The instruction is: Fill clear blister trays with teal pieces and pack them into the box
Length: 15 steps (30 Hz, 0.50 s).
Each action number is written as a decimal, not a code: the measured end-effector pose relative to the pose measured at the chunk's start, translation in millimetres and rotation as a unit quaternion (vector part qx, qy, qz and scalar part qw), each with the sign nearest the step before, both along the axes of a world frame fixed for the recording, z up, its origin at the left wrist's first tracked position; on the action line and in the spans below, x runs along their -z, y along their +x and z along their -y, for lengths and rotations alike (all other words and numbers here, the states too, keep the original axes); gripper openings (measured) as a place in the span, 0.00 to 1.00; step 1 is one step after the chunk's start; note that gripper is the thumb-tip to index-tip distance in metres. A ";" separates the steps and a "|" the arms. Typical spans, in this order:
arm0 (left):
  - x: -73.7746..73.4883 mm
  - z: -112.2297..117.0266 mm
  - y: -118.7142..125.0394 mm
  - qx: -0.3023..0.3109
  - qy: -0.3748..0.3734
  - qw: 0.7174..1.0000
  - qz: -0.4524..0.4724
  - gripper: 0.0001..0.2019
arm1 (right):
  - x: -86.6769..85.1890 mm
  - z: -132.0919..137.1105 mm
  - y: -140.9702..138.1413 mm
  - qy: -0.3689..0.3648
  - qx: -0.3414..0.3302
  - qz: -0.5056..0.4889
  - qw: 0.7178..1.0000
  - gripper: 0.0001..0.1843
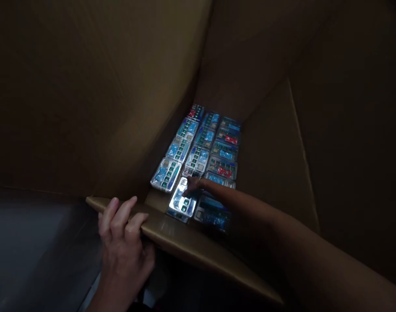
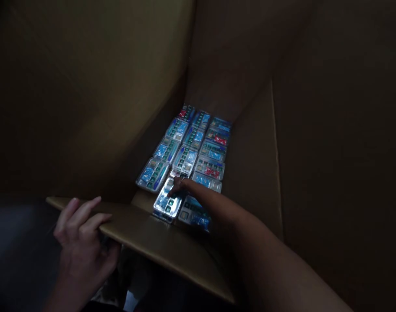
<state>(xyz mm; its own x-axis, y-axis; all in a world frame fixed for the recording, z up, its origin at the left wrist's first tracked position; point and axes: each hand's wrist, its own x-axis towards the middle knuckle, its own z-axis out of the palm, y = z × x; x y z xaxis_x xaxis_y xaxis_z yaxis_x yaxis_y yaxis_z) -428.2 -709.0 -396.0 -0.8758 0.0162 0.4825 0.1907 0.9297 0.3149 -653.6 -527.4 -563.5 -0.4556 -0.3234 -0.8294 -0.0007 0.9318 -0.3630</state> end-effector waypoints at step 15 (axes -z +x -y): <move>-1.4 -1.9 0.7 -0.010 0.015 1.000 0.004 0.24 | -14.3 -4.5 -2.3 -0.040 0.043 0.054 0.997 0.22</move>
<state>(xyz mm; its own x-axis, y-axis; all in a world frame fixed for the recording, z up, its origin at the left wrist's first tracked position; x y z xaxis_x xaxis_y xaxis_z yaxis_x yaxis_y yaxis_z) -427.5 -707.1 -394.5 -0.8794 -0.0161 0.4758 0.1698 0.9231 0.3450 -655.9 -522.8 -549.3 -0.3946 -0.3534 -0.8482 0.1212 0.8950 -0.4293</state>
